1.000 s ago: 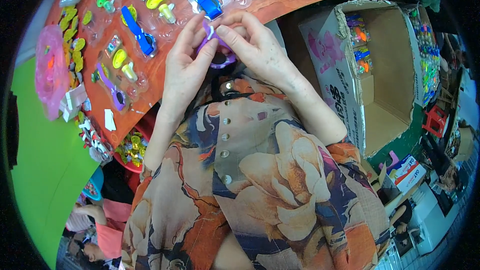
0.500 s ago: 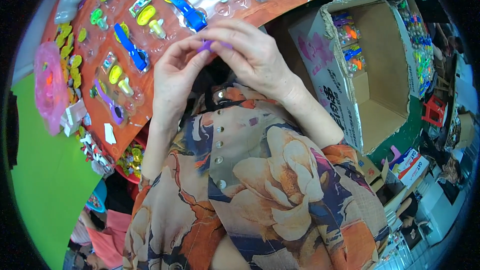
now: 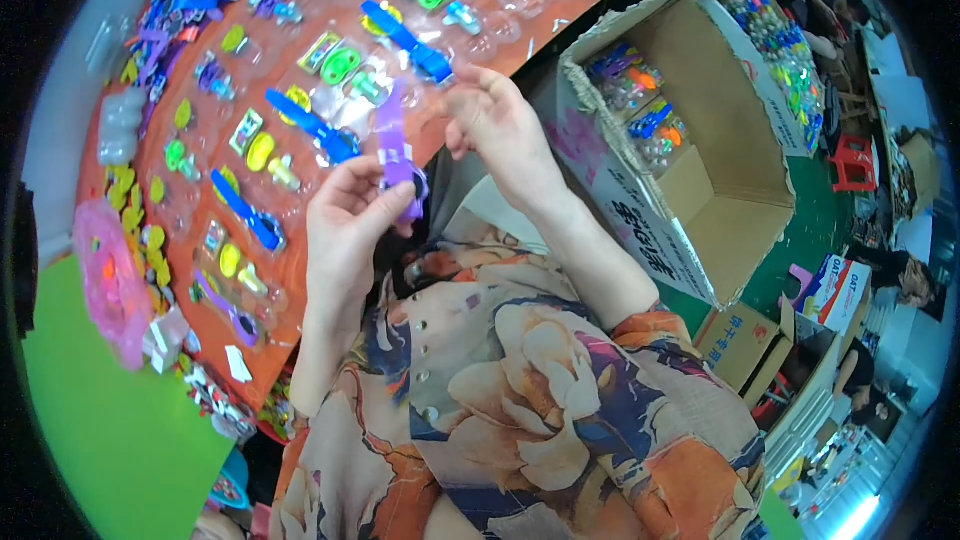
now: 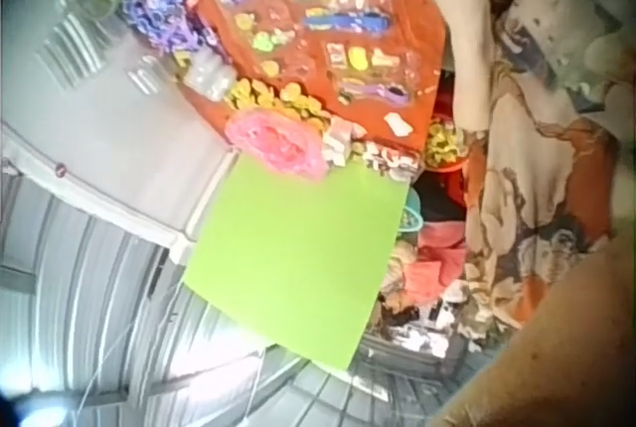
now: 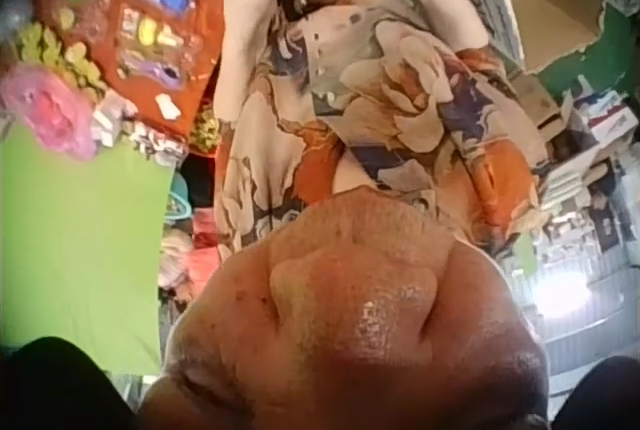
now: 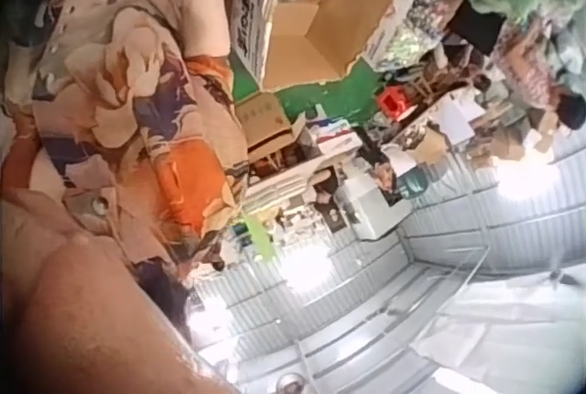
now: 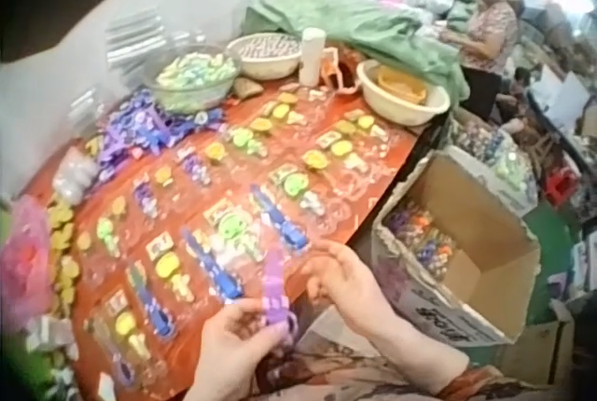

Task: Packaging toy watches into a plastic tray for assembly.

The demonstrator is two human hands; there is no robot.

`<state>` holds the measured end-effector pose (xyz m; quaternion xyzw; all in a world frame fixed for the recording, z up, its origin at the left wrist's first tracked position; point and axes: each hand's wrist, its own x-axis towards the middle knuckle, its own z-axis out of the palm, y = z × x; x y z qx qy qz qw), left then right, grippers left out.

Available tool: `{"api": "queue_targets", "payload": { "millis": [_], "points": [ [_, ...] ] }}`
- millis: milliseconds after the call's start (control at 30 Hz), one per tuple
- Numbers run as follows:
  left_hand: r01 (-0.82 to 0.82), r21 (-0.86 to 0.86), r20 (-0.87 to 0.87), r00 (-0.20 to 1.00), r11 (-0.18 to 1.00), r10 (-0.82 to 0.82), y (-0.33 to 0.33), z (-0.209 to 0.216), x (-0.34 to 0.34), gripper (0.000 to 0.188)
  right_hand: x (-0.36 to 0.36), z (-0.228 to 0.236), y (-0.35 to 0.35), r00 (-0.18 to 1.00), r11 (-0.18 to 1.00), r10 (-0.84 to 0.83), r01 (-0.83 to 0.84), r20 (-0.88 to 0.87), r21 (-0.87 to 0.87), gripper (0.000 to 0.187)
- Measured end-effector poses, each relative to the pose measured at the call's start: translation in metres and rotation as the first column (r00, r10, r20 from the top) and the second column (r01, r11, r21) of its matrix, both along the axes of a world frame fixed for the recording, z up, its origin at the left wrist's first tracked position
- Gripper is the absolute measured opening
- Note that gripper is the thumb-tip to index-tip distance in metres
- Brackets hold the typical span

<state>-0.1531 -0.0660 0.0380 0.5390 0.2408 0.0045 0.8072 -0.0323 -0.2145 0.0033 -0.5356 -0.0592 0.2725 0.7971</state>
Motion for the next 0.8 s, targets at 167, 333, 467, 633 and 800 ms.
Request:
{"api": "queue_targets", "payload": {
  "millis": [167,333,467,633,800],
  "points": [
    [-0.112,-0.063,0.083,0.990,0.992,0.117,-0.014,-0.020,0.048,0.024,-0.012,0.041,-0.010,0.704,0.845,0.330,0.076,0.629,-0.529,0.035],
    [-0.072,-0.149,0.139,0.986,0.986,0.093,-0.031,-0.008,0.083,0.035,0.047,0.034,-0.026,0.589,0.787,0.256,0.334,0.766,-0.519,0.029],
    [0.035,0.205,0.212,0.974,0.978,-0.079,-0.040,-0.013,0.085,0.030,0.129,0.013,-0.035,0.522,0.695,0.136,0.556,0.842,-0.456,0.030],
    [-0.014,0.426,0.210,0.974,0.905,-0.084,-0.036,-0.025,0.068,0.016,0.160,-0.018,-0.027,0.345,0.646,0.270,0.628,0.899,-0.434,0.021],
    [-0.005,0.525,0.204,0.972,0.851,-0.120,-0.006,-0.008,0.051,0.016,0.156,-0.026,-0.019,0.453,0.695,0.138,0.590,0.881,-0.412,0.015]
  ]
}}
